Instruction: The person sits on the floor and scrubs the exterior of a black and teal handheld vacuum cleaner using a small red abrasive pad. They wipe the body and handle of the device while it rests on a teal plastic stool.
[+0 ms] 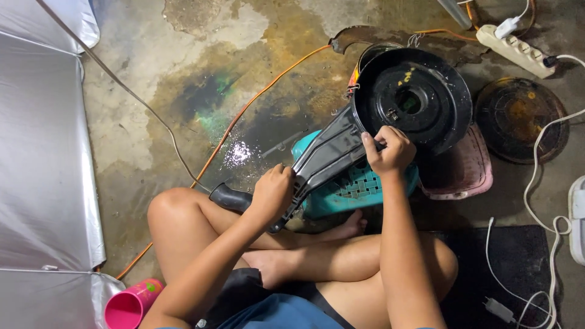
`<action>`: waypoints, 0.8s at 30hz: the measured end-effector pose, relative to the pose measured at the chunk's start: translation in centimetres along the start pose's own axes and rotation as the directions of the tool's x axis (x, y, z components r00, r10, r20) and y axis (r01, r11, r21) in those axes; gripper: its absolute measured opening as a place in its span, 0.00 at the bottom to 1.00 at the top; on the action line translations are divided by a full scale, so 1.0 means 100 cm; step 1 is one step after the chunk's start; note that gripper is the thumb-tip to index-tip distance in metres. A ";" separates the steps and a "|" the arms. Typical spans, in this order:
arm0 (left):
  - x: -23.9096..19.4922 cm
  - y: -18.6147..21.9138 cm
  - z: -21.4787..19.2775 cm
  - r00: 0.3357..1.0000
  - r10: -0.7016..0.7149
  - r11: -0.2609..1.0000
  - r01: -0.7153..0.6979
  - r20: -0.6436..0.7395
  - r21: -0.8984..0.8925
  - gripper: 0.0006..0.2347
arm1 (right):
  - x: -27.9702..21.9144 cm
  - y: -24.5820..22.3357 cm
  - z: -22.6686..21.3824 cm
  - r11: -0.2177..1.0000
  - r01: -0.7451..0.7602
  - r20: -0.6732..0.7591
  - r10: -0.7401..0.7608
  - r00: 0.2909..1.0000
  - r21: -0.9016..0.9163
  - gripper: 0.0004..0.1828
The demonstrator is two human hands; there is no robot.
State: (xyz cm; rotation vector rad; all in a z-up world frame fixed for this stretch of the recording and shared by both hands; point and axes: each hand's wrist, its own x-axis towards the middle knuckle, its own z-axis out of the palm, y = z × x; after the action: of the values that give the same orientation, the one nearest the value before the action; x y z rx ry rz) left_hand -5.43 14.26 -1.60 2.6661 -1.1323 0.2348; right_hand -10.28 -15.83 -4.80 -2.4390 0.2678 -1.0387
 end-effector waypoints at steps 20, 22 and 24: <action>0.009 -0.005 0.011 0.994 -0.086 0.985 0.095 0.070 -0.144 0.06 | -0.006 0.017 0.004 0.998 0.061 0.019 -0.061 0.998 0.010 0.23; -0.006 -0.008 0.008 0.991 -0.083 0.985 0.098 0.106 -0.143 0.07 | -0.007 0.019 0.007 0.998 0.061 0.019 -0.061 0.998 0.004 0.23; -0.006 -0.006 0.010 0.991 -0.089 0.982 0.104 0.104 -0.159 0.06 | -0.005 0.019 0.007 0.998 0.057 0.008 -0.057 0.998 0.007 0.23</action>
State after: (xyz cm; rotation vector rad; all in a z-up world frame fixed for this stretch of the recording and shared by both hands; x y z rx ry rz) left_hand -5.34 14.84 -2.77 2.6006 -0.9986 -0.0048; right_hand -10.09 -17.04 -6.52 -2.4578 0.1925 -1.0516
